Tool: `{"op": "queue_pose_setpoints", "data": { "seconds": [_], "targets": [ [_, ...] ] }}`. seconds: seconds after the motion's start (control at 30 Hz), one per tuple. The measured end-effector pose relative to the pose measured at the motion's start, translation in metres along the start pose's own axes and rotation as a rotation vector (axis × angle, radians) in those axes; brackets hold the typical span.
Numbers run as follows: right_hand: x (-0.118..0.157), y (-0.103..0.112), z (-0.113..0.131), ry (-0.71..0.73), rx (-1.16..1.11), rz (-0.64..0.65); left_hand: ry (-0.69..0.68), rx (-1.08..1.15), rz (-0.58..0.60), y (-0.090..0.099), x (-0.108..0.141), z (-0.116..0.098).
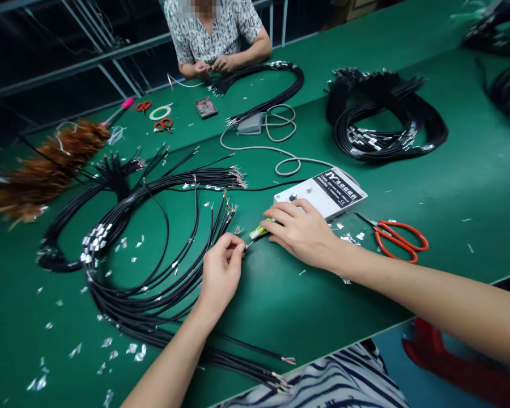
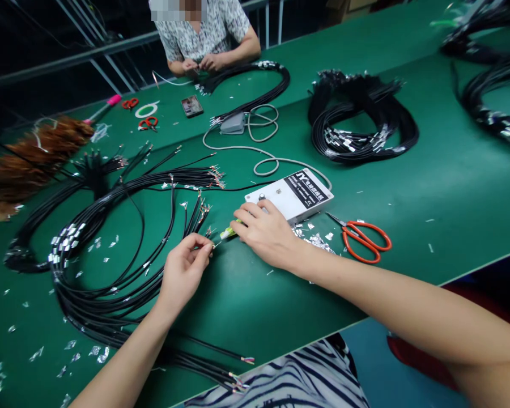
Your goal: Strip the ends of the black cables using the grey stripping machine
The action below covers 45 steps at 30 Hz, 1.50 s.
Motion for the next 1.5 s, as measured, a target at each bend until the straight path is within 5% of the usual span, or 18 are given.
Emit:
{"op": "queue_pose_setpoints", "data": {
  "seconds": [0.93,1.03,1.17,1.3,1.5],
  "targets": [
    [-0.017,-0.007,-0.002,-0.006,0.036,0.076,-0.047,-0.144,0.001,-0.007,-0.023,0.001],
    [-0.002,0.015,-0.014,-0.042,-0.077,-0.013,-0.044,-0.135,0.0,-0.007,-0.023,0.002],
    [0.046,0.055,-0.046,-0.323,-0.212,-0.318,-0.046,-0.115,-0.011,-0.005,-0.023,0.002],
    [0.075,0.051,-0.041,-0.338,-0.228,-0.298,-0.052,-0.099,-0.015,-0.004,-0.024,0.002],
    [0.078,0.042,-0.031,-0.272,-0.074,-0.311,-0.037,-0.114,-0.019,0.001,-0.021,0.007]
  ]
}}
Point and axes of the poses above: each hand's wrist, its own x-axis away from the middle knuckle, its own y-axis out of the back of the hand, z = x × y, the point moved 8 cm from there along -x, towards the middle knuckle, and after that the axes turned 1 degree about x, right-handed, at the moved point
